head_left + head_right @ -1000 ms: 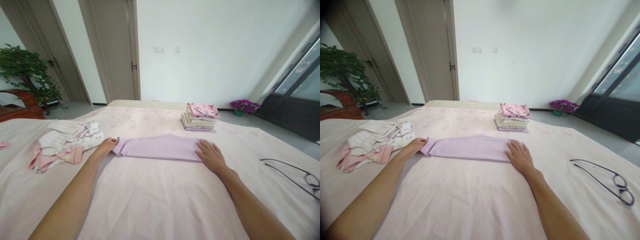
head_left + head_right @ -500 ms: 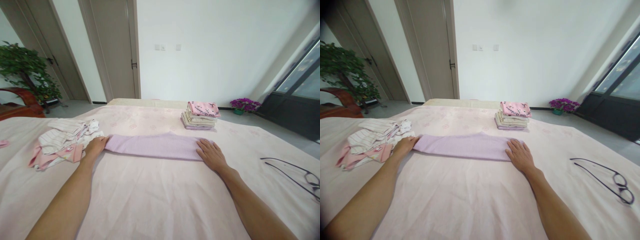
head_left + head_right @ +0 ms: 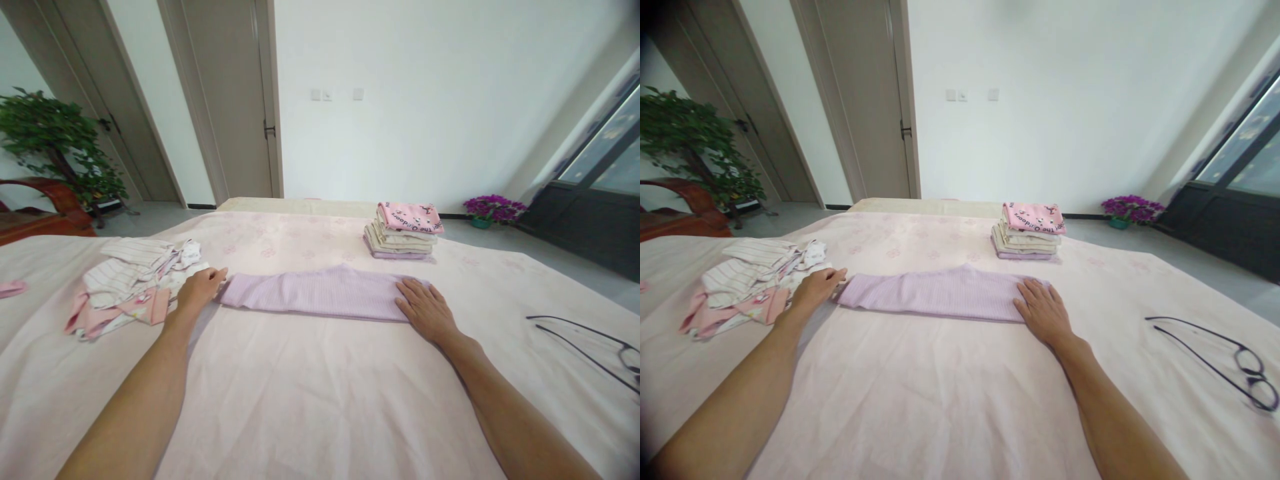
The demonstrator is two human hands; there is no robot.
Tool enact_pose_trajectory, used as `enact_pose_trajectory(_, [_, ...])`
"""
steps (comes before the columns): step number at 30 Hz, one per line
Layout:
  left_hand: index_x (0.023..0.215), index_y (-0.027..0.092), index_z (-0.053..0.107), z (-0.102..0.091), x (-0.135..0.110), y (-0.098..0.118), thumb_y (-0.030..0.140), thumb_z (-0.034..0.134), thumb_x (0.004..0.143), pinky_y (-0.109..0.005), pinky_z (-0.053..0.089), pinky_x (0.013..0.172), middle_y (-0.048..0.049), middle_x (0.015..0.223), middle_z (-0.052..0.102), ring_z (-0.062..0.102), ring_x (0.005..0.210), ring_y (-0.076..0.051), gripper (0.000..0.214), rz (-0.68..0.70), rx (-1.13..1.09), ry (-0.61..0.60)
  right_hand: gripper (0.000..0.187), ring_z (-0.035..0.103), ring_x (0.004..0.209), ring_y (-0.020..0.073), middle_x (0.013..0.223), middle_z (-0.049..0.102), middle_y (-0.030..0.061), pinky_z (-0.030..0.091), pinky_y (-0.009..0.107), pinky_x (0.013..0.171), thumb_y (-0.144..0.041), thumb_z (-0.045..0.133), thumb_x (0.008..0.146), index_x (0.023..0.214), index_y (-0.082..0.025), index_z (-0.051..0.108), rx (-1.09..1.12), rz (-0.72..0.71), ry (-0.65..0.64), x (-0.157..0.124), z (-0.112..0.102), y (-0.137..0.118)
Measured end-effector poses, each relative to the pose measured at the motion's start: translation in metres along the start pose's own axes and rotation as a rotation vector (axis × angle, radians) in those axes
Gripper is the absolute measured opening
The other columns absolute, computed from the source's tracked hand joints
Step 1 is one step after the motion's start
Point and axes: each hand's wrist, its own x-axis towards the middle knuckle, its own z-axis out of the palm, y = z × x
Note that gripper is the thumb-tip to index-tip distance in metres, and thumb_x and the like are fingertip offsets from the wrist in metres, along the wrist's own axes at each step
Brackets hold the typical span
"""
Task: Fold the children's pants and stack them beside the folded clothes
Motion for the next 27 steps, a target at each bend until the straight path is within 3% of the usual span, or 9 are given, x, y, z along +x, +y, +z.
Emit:
enact_pose_trajectory(3, [0.081,0.022,0.072,0.002,0.003,0.003,0.069,0.045,0.080,-0.031,0.041,0.064,-0.0071,0.081,0.073,0.067,0.080,-0.027,0.054,0.051,-0.002,-0.147,0.058,0.039,0.139,0.0247,0.150,0.048,0.0067,0.021,0.049,0.117,-0.051,0.024,0.100,0.144,-0.022,0.049,0.000,-0.001,0.005,0.000,0.000,0.000])
enact_pose_trajectory(5, [0.078,0.022,0.071,0.005,0.004,0.005,0.065,0.055,0.075,-0.029,0.040,0.062,-0.0044,0.075,0.072,0.066,0.075,-0.025,0.047,0.059,-0.012,-0.179,0.058,0.039,0.139,0.0246,0.150,0.048,0.0067,0.021,0.049,0.117,-0.051,0.024,0.100,0.144,-0.024,0.049,0.003,-0.001,0.007,0.000,0.000,0.000])
enact_pose_trajectory(10, [0.086,0.023,0.069,0.011,0.002,0.005,0.056,0.053,0.079,-0.028,0.042,0.064,-0.0041,0.086,0.074,0.067,0.083,-0.024,0.037,0.012,-0.004,-0.112,0.058,0.040,0.138,0.0253,0.149,0.049,0.0070,0.022,0.049,0.117,-0.051,0.025,0.100,0.144,-0.023,0.050,0.004,0.001,-0.006,0.001,-0.002,-0.001])
enact_pose_trajectory(16, [0.091,0.026,0.067,0.013,-0.001,0.008,0.055,0.049,0.082,-0.034,0.046,0.071,-0.0070,0.100,0.073,0.066,0.095,-0.030,0.035,-0.050,0.043,-0.084,0.056,0.041,0.138,0.0251,0.149,0.049,0.0069,0.023,0.050,0.116,-0.050,0.027,0.100,0.144,-0.024,0.050,0.008,0.005,0.003,0.001,-0.002,-0.001])
enact_pose_trajectory(19, [0.103,0.026,0.066,0.011,-0.005,0.013,0.052,0.052,0.082,-0.038,0.049,0.078,-0.0084,0.108,0.071,0.066,0.100,-0.031,0.036,-0.032,0.083,-0.042,0.055,0.041,0.138,0.0249,0.149,0.049,0.0071,0.022,0.049,0.117,-0.049,0.028,0.100,0.144,-0.024,0.049,0.014,0.006,0.011,0.001,-0.001,-0.001])
enact_pose_trajectory(21, [0.114,0.024,0.063,0.009,-0.010,0.019,0.048,0.051,0.085,-0.040,0.049,0.087,-0.0107,0.119,0.068,0.063,0.108,-0.031,0.040,0.053,0.095,0.102,0.055,0.041,0.138,0.0250,0.149,0.049,0.0069,0.021,0.049,0.117,-0.049,0.028,0.099,0.144,-0.024,0.049,0.020,0.016,0.004,0.001,-0.002,-0.002])
enact_pose_trajectory(23, [0.118,0.022,0.062,0.010,-0.015,0.028,0.043,0.045,0.090,-0.038,0.046,0.097,-0.0102,0.126,0.065,0.060,0.115,-0.027,0.039,0.235,0.028,0.231,0.055,0.040,0.139,0.0249,0.150,0.049,0.0068,0.020,0.049,0.118,-0.050,0.029,0.099,0.144,-0.024,0.049,0.032,0.029,-0.017,0.001,-0.006,-0.004])
enact_pose_trajectory(25, [0.118,0.021,0.063,0.014,-0.023,0.043,0.041,0.039,0.094,-0.033,0.042,0.104,-0.0075,0.126,0.065,0.059,0.118,-0.022,0.040,0.440,-0.096,0.212,0.055,0.039,0.139,0.0249,0.150,0.048,0.0067,0.019,0.049,0.118,-0.050,0.029,0.100,0.143,-0.024,0.051,0.051,0.048,-0.045,0.001,-0.013,-0.006])
enact_pose_trajectory(27, [0.122,0.020,0.063,0.023,-0.031,0.060,0.043,0.036,0.096,-0.030,0.039,0.109,-0.0060,0.129,0.064,0.057,0.122,-0.019,0.043,0.588,-0.188,0.091,0.054,0.038,0.140,0.0254,0.150,0.049,0.0066,0.018,0.050,0.118,-0.049,0.028,0.100,0.141,-0.024,0.053,0.072,0.076,-0.055,0.002,-0.022,-0.011])
